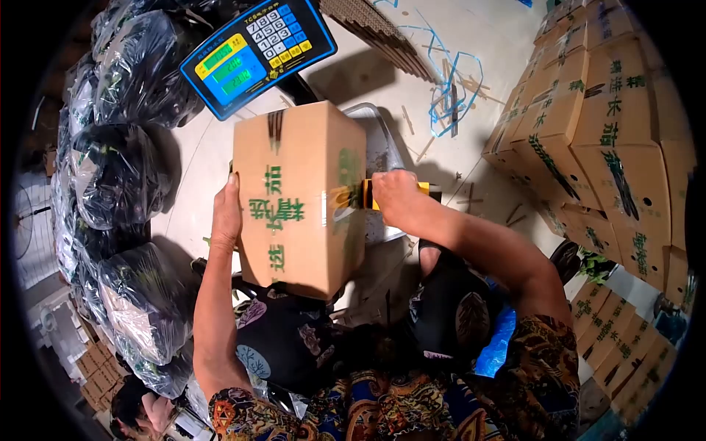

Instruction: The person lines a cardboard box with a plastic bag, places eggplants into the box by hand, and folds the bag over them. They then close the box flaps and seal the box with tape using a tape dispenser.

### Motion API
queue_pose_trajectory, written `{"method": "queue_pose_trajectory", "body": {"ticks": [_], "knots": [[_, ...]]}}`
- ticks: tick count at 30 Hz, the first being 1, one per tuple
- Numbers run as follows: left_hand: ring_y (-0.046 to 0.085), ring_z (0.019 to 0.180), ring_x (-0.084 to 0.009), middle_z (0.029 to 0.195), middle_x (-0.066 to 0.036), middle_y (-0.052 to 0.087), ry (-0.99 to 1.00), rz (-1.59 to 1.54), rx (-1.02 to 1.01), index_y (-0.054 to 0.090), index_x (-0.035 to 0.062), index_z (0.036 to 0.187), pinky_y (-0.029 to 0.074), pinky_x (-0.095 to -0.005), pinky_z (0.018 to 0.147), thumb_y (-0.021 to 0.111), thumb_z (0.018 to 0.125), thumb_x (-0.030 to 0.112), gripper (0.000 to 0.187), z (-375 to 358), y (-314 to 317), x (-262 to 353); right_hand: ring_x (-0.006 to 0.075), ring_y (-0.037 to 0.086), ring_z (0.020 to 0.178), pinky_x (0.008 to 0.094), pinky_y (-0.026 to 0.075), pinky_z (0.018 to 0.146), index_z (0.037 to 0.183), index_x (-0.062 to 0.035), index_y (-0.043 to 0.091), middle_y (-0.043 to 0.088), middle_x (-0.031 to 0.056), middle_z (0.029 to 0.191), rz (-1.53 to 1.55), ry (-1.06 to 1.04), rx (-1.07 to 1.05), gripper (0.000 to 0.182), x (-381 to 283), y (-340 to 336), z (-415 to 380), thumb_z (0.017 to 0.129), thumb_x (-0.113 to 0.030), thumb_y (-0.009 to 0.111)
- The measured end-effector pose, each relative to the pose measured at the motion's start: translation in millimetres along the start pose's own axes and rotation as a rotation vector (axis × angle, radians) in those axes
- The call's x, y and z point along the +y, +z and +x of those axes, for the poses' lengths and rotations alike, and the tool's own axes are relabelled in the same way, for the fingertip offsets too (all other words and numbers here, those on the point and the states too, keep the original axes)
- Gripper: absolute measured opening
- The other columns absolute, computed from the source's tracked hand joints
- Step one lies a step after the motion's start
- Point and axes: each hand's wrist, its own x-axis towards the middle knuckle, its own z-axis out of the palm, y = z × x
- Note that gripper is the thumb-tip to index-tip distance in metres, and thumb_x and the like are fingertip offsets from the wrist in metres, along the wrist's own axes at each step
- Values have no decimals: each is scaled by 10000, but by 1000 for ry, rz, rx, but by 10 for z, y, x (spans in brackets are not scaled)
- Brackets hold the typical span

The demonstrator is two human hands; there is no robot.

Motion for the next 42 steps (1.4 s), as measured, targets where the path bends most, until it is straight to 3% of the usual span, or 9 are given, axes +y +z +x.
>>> {"method": "queue_pose_trajectory", "body": {"ticks": [10,13,17,21,25,30,37,41,42], "knots": [[602,954,-213,1051,-162,662,-7,-5,71,607,-64,1199,454,-330,905,396,972,563,700,8,-59,21,252,685,960,355,547,766,999,-24,707,687,92,932,117,-11,-83,368,67,369,-75,730,-275,697],[607,926,-197,1010,-152,664,-22,14,69,615,-70,1168,471,-328,870,386,977,571,707,23,-99,-33,279,684,873,389,543,701,998,14,634,681,143,916,306,-313,206,500,262,597,-361,696,-367,748],[595,1044,-207,1111,-160,656,-61,-117,14,581,-48,1253,438,-318,956,383,988,543,677,26,15,-13,269,639,787,365,505,727,1042,-14,621,672,97,864,669,-21,-167,533,901,179,-556,721,-420,749],[418,1319,-220,1429,-136,455,361,-158,-137,344,33,1473,306,-330,1100,405,974,421,635,-141,654,415,135,549,852,254,442,758,1195,-9,559,579,58,939,1628,-17,190,684,1338,52,-1004,712,-449,761],[214,1444,-345,1556,-211,237,437,13,-306,166,63,1539,195,-415,1167,495,906,506,840,-138,1056,635,121,625,862,251,519,777,1221,7,515,617,46,989,2099,14,556,428,1216,-394,-1280,891,-245,620],[68,1469,-411,1582,-220,156,922,421,-401,204,129,1541,102,-577,1157,561,829,672,964,-365,1558,891,116,593,922,254,491,828,1222,8,518,604,30,1007,1961,-56,633,383,1281,-837,-1397,900,-194,559],[282,1403,-344,1445,-134,396,1407,537,-584,528,114,1307,294,-493,1078,714,811,374,590,-261,1963,667,110,555,938,246,450,833,1255,8,530,587,7,1025,1697,150,128,473,1712,-399,-1096,837,-181,648],[581,1108,-249,1164,-101,617,1018,-73,-270,617,58,1136,453,-376,938,663,840,74,300,-185,1702,259,134,552,996,267,421,902,1292,10,528,597,20,1058,1701,250,58,588,1544,-206,-1235,793,-231,723],[607,994,-213,1105,-99,625,662,-221,-104,617,23,1089,485,-344,880,632,859,42,231,-271,1552,210,140,551,1013,271,413,921,1300,10,527,601,25,1069,1703,291,61,619,1438,-237,-1273,780,-247,742]]}}
